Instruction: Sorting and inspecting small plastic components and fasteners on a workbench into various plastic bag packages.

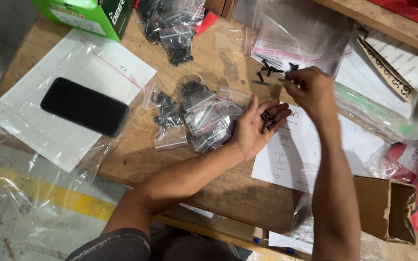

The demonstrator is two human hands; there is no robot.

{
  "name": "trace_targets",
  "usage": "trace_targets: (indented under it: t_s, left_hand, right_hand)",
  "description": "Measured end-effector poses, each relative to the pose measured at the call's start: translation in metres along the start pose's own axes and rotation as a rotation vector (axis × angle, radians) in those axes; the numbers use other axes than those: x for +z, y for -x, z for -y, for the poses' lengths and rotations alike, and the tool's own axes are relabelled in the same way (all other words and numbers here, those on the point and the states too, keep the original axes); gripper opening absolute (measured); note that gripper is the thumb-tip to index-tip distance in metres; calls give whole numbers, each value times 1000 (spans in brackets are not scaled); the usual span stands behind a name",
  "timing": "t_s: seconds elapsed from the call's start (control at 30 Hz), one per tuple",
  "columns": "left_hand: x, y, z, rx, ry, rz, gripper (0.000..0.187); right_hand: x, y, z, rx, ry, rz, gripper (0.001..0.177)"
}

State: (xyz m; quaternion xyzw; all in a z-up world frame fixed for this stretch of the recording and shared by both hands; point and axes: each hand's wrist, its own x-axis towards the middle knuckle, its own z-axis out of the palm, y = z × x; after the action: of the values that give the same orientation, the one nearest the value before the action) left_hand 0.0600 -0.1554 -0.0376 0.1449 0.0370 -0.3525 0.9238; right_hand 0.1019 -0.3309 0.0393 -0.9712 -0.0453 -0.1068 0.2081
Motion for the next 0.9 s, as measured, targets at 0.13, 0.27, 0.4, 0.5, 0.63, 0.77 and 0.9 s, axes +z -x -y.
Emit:
trace_targets:
  t_s: [0.13,0.27,0.4,0.5,0.63,0.77,0.9]
  left_hand:
    - [-7,0,6,-8,-10,-36,78]
    - [3,2,0,4,-2,-16,76]
    - [4,4,-1,14,-8,-14,74]
    - [8,5,-4,-2,-28,-32,72]
    - [6,4,-4,-23,-41,-52,71]
    - [5,4,-2,-14,10,-44,73]
    - [4,4,-3,1,16,-17,70]
  right_hand:
    - [-35,16,17,-5,-148,221,22]
    - [-22,14,14,24,-161,185,26]
    - [18,-12,21,-33,-152,100,23]
    - [41,-26,28,-4,-13,127,22]
    - [47,-31,22,41,90,142,19]
    - [5,-16,25,-80,-128,140,19]
    - [-41,5,43,-9,-167,298,17]
